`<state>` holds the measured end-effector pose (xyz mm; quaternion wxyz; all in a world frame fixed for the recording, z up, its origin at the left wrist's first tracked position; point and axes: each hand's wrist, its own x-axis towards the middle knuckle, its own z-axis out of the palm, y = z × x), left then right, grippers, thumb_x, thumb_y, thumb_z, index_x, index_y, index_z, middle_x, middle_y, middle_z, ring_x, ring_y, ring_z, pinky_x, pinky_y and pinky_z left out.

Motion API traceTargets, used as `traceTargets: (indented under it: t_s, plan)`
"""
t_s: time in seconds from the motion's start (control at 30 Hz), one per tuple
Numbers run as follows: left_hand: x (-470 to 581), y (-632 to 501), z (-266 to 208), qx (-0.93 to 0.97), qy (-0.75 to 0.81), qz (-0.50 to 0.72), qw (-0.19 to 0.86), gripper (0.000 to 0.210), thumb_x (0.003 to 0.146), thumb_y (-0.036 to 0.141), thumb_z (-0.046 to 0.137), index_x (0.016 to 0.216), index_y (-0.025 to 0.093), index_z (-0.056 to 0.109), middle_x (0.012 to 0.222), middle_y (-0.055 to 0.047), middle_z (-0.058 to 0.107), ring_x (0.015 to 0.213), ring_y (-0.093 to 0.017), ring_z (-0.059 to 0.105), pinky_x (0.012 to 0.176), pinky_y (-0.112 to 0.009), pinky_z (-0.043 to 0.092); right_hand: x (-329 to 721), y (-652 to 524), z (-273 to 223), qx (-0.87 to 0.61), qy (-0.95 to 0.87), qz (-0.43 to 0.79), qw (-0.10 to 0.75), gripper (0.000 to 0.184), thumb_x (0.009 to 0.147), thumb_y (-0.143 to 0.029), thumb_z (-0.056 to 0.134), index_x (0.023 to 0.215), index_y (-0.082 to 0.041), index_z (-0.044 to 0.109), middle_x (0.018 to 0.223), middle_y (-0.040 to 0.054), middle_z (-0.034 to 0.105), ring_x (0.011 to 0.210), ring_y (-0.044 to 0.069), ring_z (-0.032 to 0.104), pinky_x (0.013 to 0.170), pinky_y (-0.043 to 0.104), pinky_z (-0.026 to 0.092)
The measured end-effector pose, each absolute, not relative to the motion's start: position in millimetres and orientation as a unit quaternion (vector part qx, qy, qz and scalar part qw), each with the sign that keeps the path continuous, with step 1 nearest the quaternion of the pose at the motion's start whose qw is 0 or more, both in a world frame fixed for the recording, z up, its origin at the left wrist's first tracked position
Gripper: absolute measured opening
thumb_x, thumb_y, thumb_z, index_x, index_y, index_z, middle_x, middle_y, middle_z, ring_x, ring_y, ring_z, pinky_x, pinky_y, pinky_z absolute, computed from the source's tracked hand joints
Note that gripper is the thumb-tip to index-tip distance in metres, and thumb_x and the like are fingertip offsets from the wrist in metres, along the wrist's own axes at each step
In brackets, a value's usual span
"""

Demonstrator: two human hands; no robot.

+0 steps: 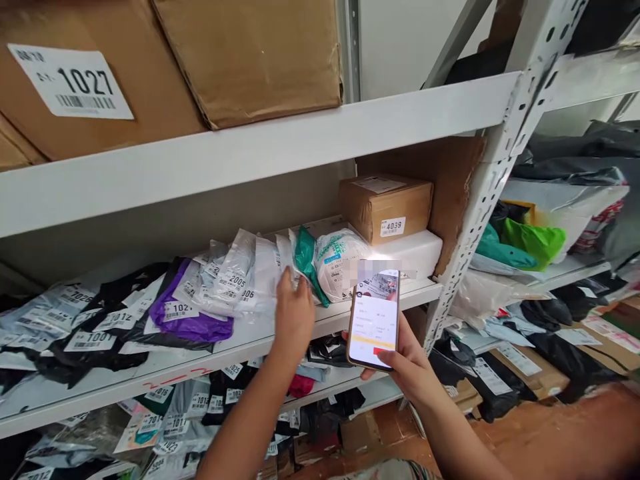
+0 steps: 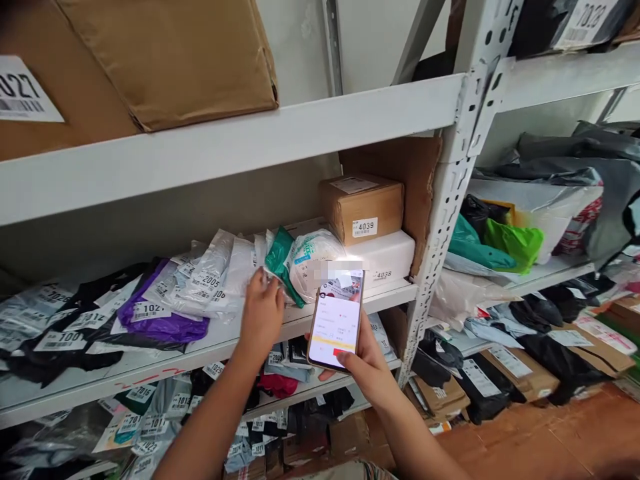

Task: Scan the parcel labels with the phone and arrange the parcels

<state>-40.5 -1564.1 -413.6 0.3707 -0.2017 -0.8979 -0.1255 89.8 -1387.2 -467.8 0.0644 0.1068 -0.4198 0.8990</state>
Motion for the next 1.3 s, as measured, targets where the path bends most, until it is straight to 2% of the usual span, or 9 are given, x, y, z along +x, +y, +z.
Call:
traceTargets:
  t_s: [0.13,0.27,0.37,0.5,0.67,0.77,0.87,1.03,1.3]
  plan:
    - [-46,-1548,-424,-0.215,-0.884,-0.209,0.358,0.036,0.095,0.009,0.037,0.124,0.012,0.058,0.138,-0.019,0.051,0.136,-0.03,0.046,0.113,-0.047,0.043,89,-1390,-469,0.101,-0.415,0.902,0.059,0.111,0.083,-0.018,0.072,0.157,-0.041,-0.009,0.141,0.013,0.058,0.114,0.037,0.067,0.056,0.037,0.064]
    - [-46,-1548,-424,-0.213,-0.884,-0.225,0.349,0.039,0.092,0.007,0.036,0.126,0.014,0.056,0.145,-0.019,0.046,0.144,-0.031,0.036,0.116,-0.051,0.038,87,-1391,-473,0.11,-0.411,0.904,0.042,0.111,0.084,-0.021,0.072,0.156,-0.041,-0.01,0.144,0.0138,0.056,0.116,0.037,0.065,0.056,0.038,0.064]
    - [-47,-1554,-421,-0.185,-0.881,-0.247,0.36,0.036,0.092,0.008,0.041,0.122,0.017,0.057,0.154,-0.017,0.032,0.148,-0.034,0.027,0.115,-0.055,0.039,84,-1390,-477,0.105,-0.405,0.908,0.039,0.112,0.084,-0.022,0.073,0.156,-0.041,-0.012,0.144,0.0143,0.055,0.116,0.038,0.065,0.055,0.038,0.064]
    - [-52,-1558,-419,-0.151,-0.863,-0.334,0.348,0.037,0.091,0.007,0.038,0.12,0.02,0.056,0.155,-0.015,0.034,0.139,-0.028,0.045,0.105,-0.043,0.051,85,-1387,-478,0.098,-0.401,0.911,0.028,0.112,0.086,-0.025,0.071,0.156,-0.038,-0.016,0.138,0.0155,0.06,0.117,0.038,0.064,0.056,0.038,0.063]
    - [-59,-1566,-421,-0.095,-0.787,-0.511,0.333,0.051,0.091,0.019,0.052,0.138,0.018,0.031,0.153,-0.021,0.037,0.133,-0.023,0.051,0.097,-0.034,0.055,87,-1381,-483,0.064,-0.387,0.919,0.031,0.115,0.084,-0.028,0.074,0.156,-0.036,-0.015,0.132,0.0162,0.066,0.115,0.04,0.065,0.054,0.038,0.062]
    - [-59,-1578,-418,-0.105,-0.845,-0.441,0.283,0.043,0.089,0.025,0.057,0.131,0.017,0.048,0.133,-0.016,0.056,0.119,-0.025,0.061,0.098,-0.04,0.055,86,-1379,-487,0.054,-0.388,0.92,0.028,0.116,0.084,-0.03,0.075,0.156,-0.036,-0.016,0.126,0.0159,0.069,0.109,0.038,0.068,0.055,0.038,0.061]
    - [-56,-1585,-414,-0.121,-0.891,-0.322,0.297,0.025,0.092,0.027,0.054,0.111,0.016,0.065,0.123,-0.015,0.056,0.117,-0.028,0.06,0.103,-0.045,0.052,83,-1378,-489,0.049,-0.388,0.92,0.025,0.116,0.084,-0.03,0.075,0.156,-0.036,-0.016,0.128,0.0155,0.068,0.104,0.036,0.07,0.055,0.038,0.062]
    - [-52,-1582,-415,-0.142,-0.886,-0.316,0.308,0.035,0.098,0.026,0.044,0.125,0.018,0.065,0.141,-0.016,0.042,0.134,-0.028,0.047,0.114,-0.046,0.043,81,-1380,-492,0.047,-0.383,0.922,0.025,0.115,0.083,-0.031,0.075,0.156,-0.039,-0.013,0.142,0.0138,0.06,0.113,0.039,0.066,0.054,0.038,0.062]
    - [-46,-1573,-412,-0.116,-0.898,-0.343,0.25,0.042,0.1,0.028,0.041,0.138,0.025,0.058,0.152,-0.015,0.031,0.144,-0.031,0.035,0.119,-0.051,0.034,81,-1390,-493,0.057,-0.401,0.914,0.006,0.117,0.083,-0.032,0.076,0.156,-0.037,-0.015,0.126,0.0142,0.069,0.106,0.037,0.069,0.055,0.037,0.061]
